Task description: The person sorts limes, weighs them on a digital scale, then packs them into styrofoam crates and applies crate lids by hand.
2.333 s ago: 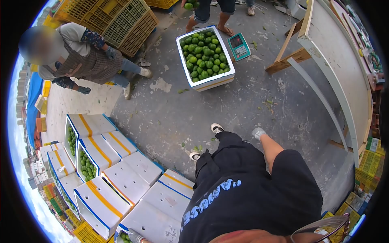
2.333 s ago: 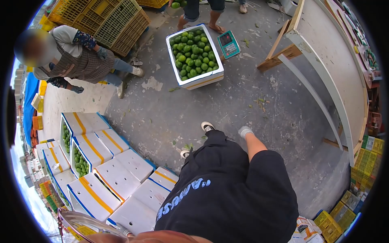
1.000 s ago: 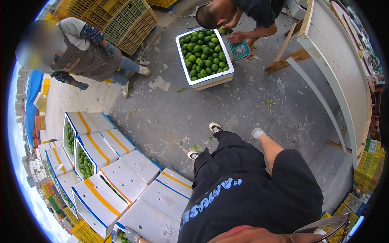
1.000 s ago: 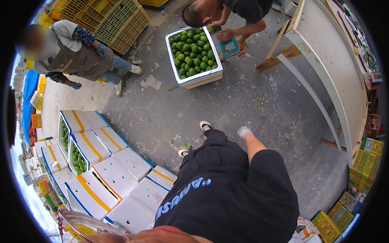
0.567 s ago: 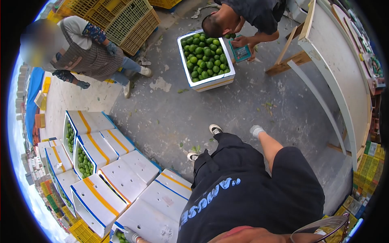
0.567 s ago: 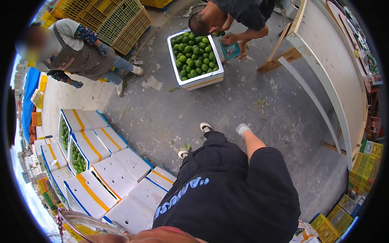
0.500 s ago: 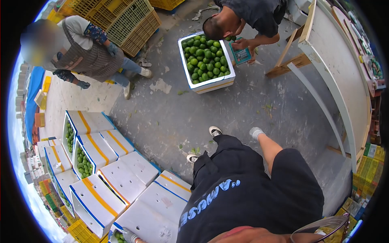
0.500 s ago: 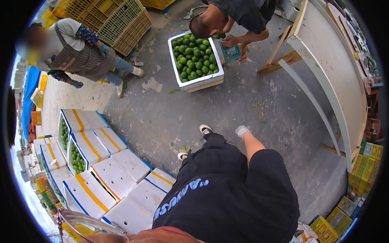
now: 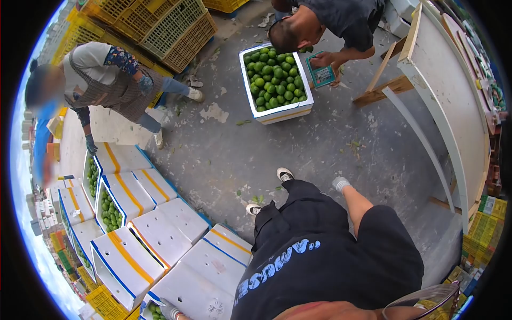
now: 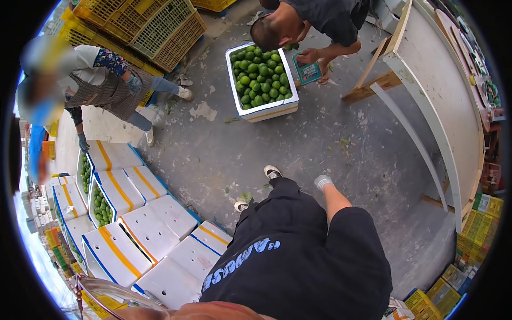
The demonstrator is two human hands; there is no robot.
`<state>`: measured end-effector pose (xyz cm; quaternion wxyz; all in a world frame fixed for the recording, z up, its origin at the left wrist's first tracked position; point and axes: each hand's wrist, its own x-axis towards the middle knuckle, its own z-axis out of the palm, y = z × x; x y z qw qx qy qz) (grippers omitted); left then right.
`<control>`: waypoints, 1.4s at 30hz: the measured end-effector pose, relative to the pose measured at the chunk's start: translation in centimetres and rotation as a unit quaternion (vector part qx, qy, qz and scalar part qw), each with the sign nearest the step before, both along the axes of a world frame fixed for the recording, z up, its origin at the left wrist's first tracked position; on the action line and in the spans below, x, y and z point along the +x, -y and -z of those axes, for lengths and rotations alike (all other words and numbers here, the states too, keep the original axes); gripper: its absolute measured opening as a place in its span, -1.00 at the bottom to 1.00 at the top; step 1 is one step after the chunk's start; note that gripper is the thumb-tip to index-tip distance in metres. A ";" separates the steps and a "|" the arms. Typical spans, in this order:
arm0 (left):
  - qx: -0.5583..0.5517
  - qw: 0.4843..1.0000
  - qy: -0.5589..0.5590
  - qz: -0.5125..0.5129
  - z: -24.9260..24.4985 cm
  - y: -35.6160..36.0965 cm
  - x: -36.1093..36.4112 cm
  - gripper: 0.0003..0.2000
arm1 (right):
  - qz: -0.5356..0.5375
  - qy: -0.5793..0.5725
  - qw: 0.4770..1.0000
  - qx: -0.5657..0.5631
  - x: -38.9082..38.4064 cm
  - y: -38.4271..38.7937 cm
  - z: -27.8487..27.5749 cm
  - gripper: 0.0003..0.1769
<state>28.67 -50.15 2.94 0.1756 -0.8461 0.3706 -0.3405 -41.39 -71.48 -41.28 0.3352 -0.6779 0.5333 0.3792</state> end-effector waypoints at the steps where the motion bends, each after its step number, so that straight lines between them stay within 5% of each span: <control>1: -0.003 1.000 -0.003 0.000 0.2 -0.1 0.1 -0.46 | 0.050 -0.004 0.999 0.000 0.4 0.1 -0.1 -0.67; 2: -0.005 1.000 -0.006 0.000 0.3 -0.2 0.3 -0.45 | 0.100 -0.007 0.995 0.000 0.7 0.1 -0.3 -0.65; 4: 0.060 0.918 -0.180 -0.348 -0.6 1.2 0.8 -0.45 | 0.054 0.005 0.999 -0.002 0.3 -0.1 0.1 -0.65; 5: 0.064 0.919 -0.175 -0.347 -0.5 1.0 1.0 -0.44 | 0.030 0.011 0.999 -0.002 0.2 -0.1 0.4 -0.65; 8: 0.075 0.920 -0.163 -0.350 -0.3 0.4 1.4 -0.42 | 0.193 0.007 0.981 -0.010 -0.1 -0.1 2.2 -0.65; 16: 0.078 0.913 -0.188 -0.354 -0.7 0.9 1.2 -0.44 | 0.151 0.008 0.989 -0.006 -0.1 0.0 2.4 -0.68; 18: 0.025 0.999 0.020 -0.014 1.2 -2.3 2.9 -0.46 | 0.121 0.010 0.992 -0.016 -0.3 -0.1 3.2 -0.69; 20: 0.020 0.999 0.033 -0.004 1.5 -2.4 3.1 -0.47 | 0.068 0.013 0.997 -0.030 -0.6 -0.2 4.2 -0.71; 22: 0.067 0.931 -0.154 -0.324 -0.5 0.9 1.1 -0.49 | -0.087 0.035 0.995 -0.045 -1.2 0.0 3.4 -0.71; 24: 0.014 0.999 0.037 -0.013 1.6 -2.4 3.1 -0.49 | -0.134 0.035 0.989 -0.043 -1.4 0.2 2.9 -0.71; 26: 0.018 0.999 0.041 -0.011 1.8 -2.9 3.5 -0.49 | -0.074 0.014 0.997 -0.023 -1.4 0.3 3.3 -0.70; 28: 0.077 0.935 -0.145 -0.315 -0.4 0.8 1.3 -0.49 | -0.073 0.007 0.997 -0.023 -1.7 0.0 4.3 -0.70; 30: 0.014 0.999 0.041 -0.002 1.7 -2.5 3.4 -0.49 | -0.085 0.006 0.996 -0.026 -1.8 -0.2 4.7 -0.69; 32: -0.027 0.999 0.001 -0.034 2.0 -3.0 3.8 -0.49 | -0.097 0.008 0.995 -0.031 -1.8 -0.3 4.9 -0.69; 33: -0.036 0.965 -0.131 -0.225 0.7 -0.3 2.3 -0.48 | -0.101 0.008 0.994 -0.031 -1.8 -0.4 5.1 -0.68; 34: -0.043 0.877 -0.254 -0.405 -0.2 1.0 1.5 -0.46 | -0.107 0.009 0.994 -0.034 -1.8 -0.4 5.2 -0.68; 37: -0.098 0.905 -0.248 -0.331 1.9 -2.6 4.9 -0.40 | -0.117 0.009 0.992 -0.038 -1.8 -0.5 5.6 -0.67; 42: -0.099 0.902 -0.239 -0.346 2.2 -3.0 5.5 -0.41 | -0.136 0.009 0.989 -0.053 -2.2 -0.7 7.0 -0.66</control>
